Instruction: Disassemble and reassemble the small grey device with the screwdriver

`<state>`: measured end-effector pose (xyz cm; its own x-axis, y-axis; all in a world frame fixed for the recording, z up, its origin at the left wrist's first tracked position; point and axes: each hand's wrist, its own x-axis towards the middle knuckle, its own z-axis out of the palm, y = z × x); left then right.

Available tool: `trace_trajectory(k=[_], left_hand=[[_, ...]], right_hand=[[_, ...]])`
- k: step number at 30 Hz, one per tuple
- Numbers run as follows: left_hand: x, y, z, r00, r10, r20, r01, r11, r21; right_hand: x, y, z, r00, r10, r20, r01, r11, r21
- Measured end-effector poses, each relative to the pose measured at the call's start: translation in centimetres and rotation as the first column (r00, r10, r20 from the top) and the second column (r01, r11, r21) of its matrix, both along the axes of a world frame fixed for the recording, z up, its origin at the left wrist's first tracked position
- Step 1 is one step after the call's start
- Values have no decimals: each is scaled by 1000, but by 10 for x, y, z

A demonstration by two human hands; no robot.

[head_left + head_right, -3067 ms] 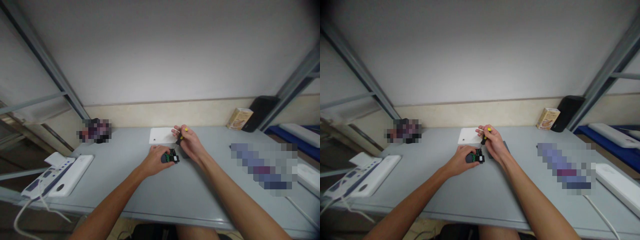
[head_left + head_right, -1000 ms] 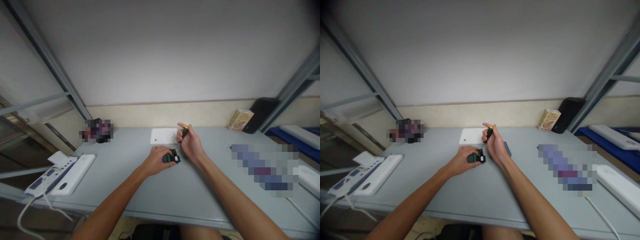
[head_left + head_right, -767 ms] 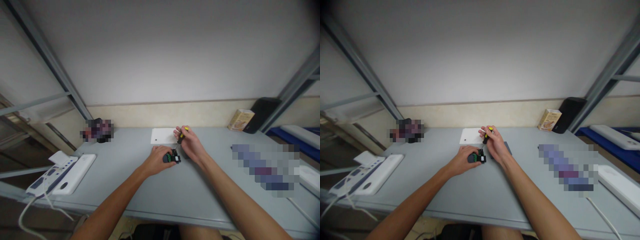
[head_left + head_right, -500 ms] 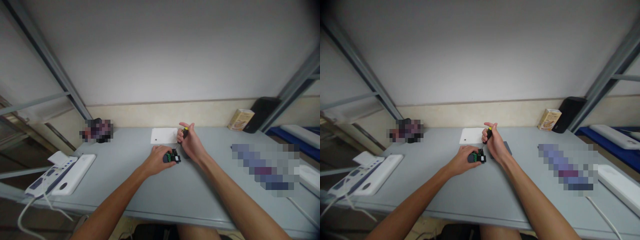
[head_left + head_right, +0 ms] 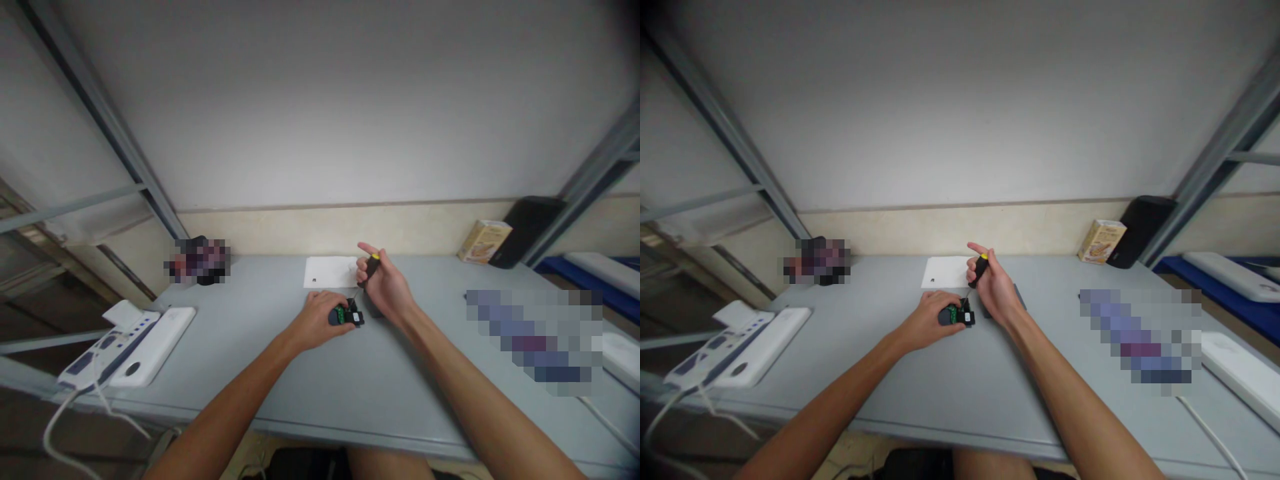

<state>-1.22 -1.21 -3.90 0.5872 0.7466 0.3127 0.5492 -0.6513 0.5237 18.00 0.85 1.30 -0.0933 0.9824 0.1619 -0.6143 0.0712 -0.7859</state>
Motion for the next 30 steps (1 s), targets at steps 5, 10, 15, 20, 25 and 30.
trace_trajectory(k=[5, 10, 15, 20, 25, 30], left_hand=[[0, 0, 1, 1000, 2, 17, -2, 1000, -7], [0, -1, 4, 1000, -1, -1, 1, 1000, -24], [0, -1, 4, 1000, 1, 4, 0, 999, -35], [0, 0, 3, 1000, -3, 2, 3, 1000, -30], [-1, 1, 1, 1000, -5, -4, 5, 1000, -22], [-3, 2, 1, 1000, -16, -18, 16, 1000, -12]], right_hand=[[6, -1, -1, 1000, -11, 22, 11, 1000, 13], [2, 0, -2, 996, -82, 29, 81, 995, 52], [2, -1, 2, 1000, 6, 3, -6, 1000, 2], [0, -4, 1, 996, -34, 84, 30, 998, 60], [-6, -3, -6, 953, -210, 217, 170, 967, 189], [-4, -3, 0, 885, -266, 383, 136, 933, 333]])
